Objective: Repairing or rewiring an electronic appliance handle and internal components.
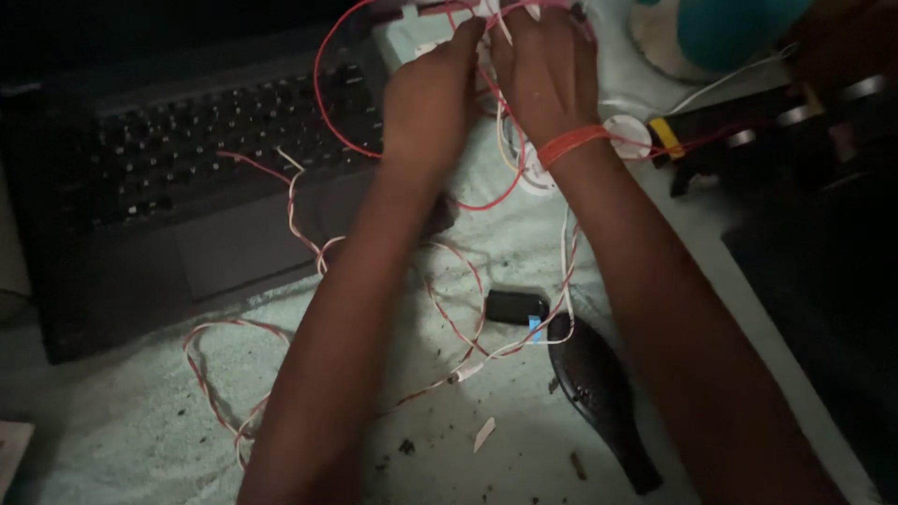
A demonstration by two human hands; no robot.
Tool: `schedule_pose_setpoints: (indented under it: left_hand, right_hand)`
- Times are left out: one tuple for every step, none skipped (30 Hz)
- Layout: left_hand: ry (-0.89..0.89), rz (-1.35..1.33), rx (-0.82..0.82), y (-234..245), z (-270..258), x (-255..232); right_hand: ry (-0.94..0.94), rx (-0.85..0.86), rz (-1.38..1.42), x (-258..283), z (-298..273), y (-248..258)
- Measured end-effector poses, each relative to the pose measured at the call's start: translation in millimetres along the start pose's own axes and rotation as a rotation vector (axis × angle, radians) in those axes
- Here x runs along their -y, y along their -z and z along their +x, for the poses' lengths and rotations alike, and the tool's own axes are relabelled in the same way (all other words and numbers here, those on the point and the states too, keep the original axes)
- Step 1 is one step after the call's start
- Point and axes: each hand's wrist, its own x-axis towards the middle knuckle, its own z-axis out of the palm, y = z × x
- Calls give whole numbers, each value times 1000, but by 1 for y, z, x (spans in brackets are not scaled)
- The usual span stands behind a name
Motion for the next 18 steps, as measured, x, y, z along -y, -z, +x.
schedule_pose_setpoints:
  left_hand:
    - [8,2,2,0,-2,1]
    - [5,-4,-4,1,-2,2]
    - [2,-9,-11,1,-1,2]
    - [-3,-13,-13,-1,0,1]
    - [19,-26,-7,-2,1,0]
    - [46,-34,-6,-2,1,-1]
    - [46,-33,-14,-4,0,-1]
    - [50,-42,-26,-6,-2,0]
    - [54,-51,-38,-8,-4,0]
    - [52,-48,-42,-4,-3,-2]
    - [46,-72,-52,0,-2,-4]
    - [43,-100,-56,3,-3,-7]
    - [44,-100,-55,0,-4,-4]
    - [42,-117,-63,-4,-6,-2]
    - [39,-134,-71,-9,-7,0]
    - [42,-134,-73,-12,-6,1]
    - [42,-110,-91,-15,-4,3]
    - [44,-82,-106,-17,-4,5]
  right_hand:
    - [2,7,5,4,0,0]
    - [92,-49,-39,8,1,1]
    - [181,-105,-82,11,1,3]
    - [181,-108,-88,9,2,4]
    - [129,-86,-65,7,3,6]
    - [85,-63,-37,6,4,6]
    - [92,-66,-38,0,4,5]
    - [79,-39,-18,-4,2,3]
    - [67,-13,1,-9,0,0]
    - [70,-17,3,-8,1,0]
    - [75,-34,15,-8,3,0]
    - [77,-46,28,-8,1,0]
    - [77,-44,29,-6,3,2]
    - [79,-20,38,-5,5,5]
    - [81,4,47,-5,6,8]
    - [83,6,47,-4,8,8]
    - [101,6,72,-3,9,9]
    - [118,7,102,-1,11,8]
